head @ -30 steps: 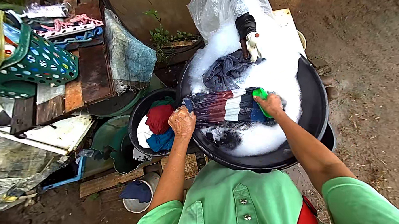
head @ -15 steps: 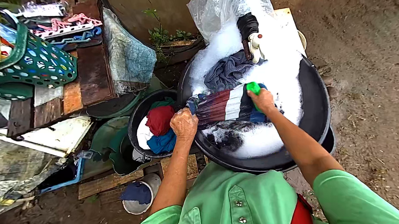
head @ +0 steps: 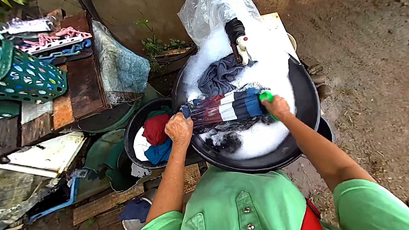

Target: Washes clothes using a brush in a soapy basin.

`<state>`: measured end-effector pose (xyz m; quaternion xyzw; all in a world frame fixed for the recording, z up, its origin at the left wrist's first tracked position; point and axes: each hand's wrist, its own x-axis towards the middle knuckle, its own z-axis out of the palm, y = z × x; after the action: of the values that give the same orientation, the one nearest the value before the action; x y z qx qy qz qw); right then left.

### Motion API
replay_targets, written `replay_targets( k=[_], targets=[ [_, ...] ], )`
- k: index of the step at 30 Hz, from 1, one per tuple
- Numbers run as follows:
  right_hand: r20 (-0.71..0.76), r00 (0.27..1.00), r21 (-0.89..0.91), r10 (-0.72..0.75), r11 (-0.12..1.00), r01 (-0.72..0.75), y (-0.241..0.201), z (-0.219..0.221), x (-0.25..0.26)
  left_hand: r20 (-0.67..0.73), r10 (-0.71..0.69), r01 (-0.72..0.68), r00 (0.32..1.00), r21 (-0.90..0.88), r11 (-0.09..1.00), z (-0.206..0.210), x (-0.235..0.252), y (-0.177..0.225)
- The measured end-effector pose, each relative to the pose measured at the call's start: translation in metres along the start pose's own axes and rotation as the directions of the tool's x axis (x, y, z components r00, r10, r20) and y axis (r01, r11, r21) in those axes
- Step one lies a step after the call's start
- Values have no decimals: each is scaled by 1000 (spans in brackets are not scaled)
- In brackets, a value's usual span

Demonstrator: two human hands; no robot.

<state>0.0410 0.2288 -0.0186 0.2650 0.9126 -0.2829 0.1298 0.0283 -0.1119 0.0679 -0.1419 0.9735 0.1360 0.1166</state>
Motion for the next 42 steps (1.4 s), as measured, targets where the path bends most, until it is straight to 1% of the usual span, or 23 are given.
replay_targets(
  k=[2,3,5,6,8,11,14,16,17,18,19,20,22,23,24,26,28,30,32,34,36,39,42],
  targets=[
    [-26,996,288,88,955,-77,10,-4,-3,-28,39,-45,999,-252,967,-4,1,-8],
    [46,991,419,122,899,-130,10,2,-9,-56,88,-103,995,-437,894,-2,1,-12],
    [257,957,528,132,810,-254,-1,10,-24,-22,256,-188,967,-737,649,-5,-10,-13],
    [334,935,548,121,782,-297,-7,11,-29,15,359,-192,933,-824,533,-9,-19,-10],
    [383,922,614,61,729,-303,-16,5,-39,41,516,-196,855,-897,396,-18,-34,-3],
    [306,949,821,-82,527,-219,-19,-44,-54,-47,637,-205,769,-963,177,-35,-41,-1],
    [5,974,968,-225,245,52,-26,-120,-88,-238,739,-197,630,-970,-144,-53,-27,-13],
    [-237,913,968,-334,2,252,-26,-155,-101,-334,649,-131,684,-931,-341,-54,-12,-10],
    [-327,872,945,-364,-112,308,-25,-163,-102,-306,592,-85,746,-925,-371,-44,-5,-8],
    [-376,848,926,-374,-189,327,-25,-165,-99,-201,523,-45,828,-954,-296,-27,-1,-5],
    [-378,855,924,-355,-197,327,-25,-161,-93,-49,459,5,887,-993,-115,-7,0,0],
    [-336,888,942,-315,-125,312,-24,-151,-84,110,420,59,901,-990,131,11,0,6],
    [-150,980,970,-131,173,171,-16,-118,-60,342,383,86,858,-831,549,34,1,23],
    [-75,997,940,-8,334,73,-14,-100,-49,372,369,56,852,-765,641,39,1,29],
    [-37,996,884,78,467,-4,-12,-81,-38,361,360,39,860,-751,659,39,-1,30],
    [-31,996,797,87,604,-28,-20,-49,-30,304,323,66,896,-811,581,37,-3,28],
    [-51,997,762,-53,643,74,-51,-26,-43,291,237,152,927,-868,473,37,-3,31],
    [-62,962,684,-265,690,235,-95,-2,-73,326,141,261,935,-901,347,38,-3,36],
    [-22,887,551,-461,735,395,-136,29,-98,349,33,338,937,-924,178,43,-2,41],
    [88,854,361,-513,815,453,-153,62,-90,367,-53,366,929,-930,-24,48,0,41],
    [161,886,186,-435,895,406,-132,78,-55,362,-91,352,928,-929,-114,41,2,28],
    [102,972,115,-212,973,200,-65,58,-4,329,-64,322,942,-941,-102,27,-6,13],
    [39,999,54,-17,998,15,-18,26,14,329,-73,322,941,-942,-96,26,-12,14]
  ],
)
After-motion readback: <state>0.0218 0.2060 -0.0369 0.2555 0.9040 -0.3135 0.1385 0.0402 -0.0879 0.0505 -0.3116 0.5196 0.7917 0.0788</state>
